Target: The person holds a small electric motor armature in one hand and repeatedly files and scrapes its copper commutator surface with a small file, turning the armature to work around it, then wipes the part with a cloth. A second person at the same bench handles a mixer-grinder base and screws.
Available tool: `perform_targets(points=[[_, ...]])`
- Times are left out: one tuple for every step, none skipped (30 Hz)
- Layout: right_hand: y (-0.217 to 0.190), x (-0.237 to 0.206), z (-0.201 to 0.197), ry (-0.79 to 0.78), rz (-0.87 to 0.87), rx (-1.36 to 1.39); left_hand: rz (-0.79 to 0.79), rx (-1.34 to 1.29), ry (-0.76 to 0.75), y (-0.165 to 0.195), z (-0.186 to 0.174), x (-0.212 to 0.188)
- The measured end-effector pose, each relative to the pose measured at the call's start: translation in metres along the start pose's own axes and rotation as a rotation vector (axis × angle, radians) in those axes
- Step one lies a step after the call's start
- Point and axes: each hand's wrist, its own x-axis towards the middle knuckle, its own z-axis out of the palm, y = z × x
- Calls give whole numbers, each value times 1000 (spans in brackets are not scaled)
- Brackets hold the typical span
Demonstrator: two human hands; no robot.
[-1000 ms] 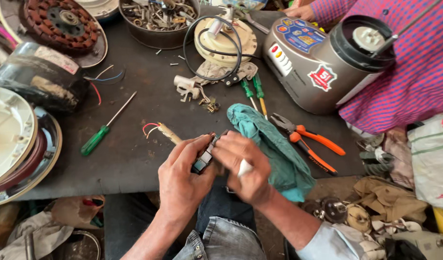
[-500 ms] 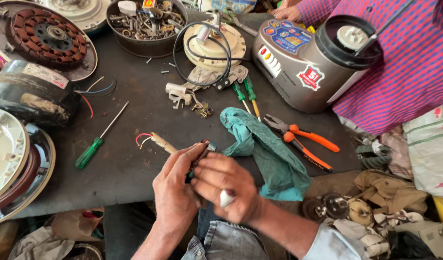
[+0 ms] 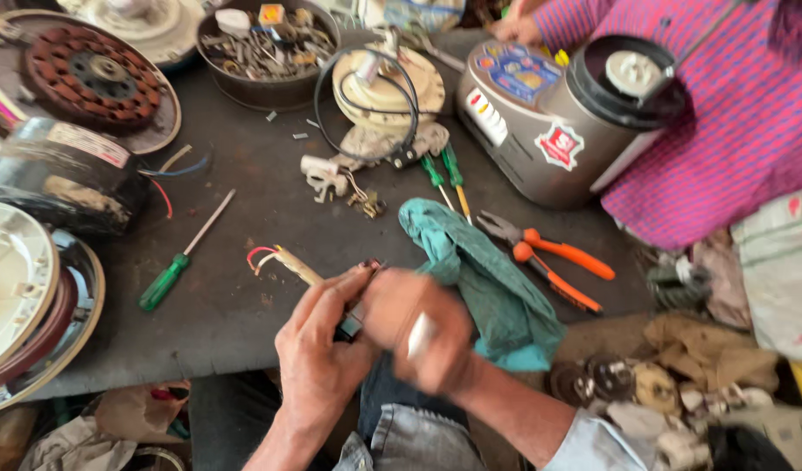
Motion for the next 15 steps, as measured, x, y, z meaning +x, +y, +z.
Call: perform_targets(points=[[1,-1,1,29,34,-2,30,46,37,-1,0,0],[0,-2,2,58,80,2,40,48,34,-1,-1,-3],[0,-1,3,97,125,-6,60,44,21,-2,-2,-3],[-1,1,4,98,128,-50,83,34,7,-4,-1,-3],[-2,4,3,92,145,-86,74,35,19,-5,-1,-4],[-6,7,2,81,173,-118,53,35,26,-6,-1,-5],[-8,12,1,74,182,-158,50,31,42,-7,-1,-5],[-10,19,0,70,174,-195,66,32,41,-8,0,-5],[-16,22,1,64,180,-223,69,40,33,-8,-1,-6],[-21,26,2,34,79,-203,81,44,13,-8,-1,-6],[-25,28,1,1,-22,-190,113,39,17,-8,-1,-6],[-27,29,2,-38,-111,-164,127,42,17,-8,-2,-6],[-25,29,1,-3,33,-144,131,40,15,-8,-2,-7],[-24,27,1,36,156,-134,95,32,17,-7,-3,-7],[-17,26,1,75,264,-119,68,30,31,-7,-3,-7]])
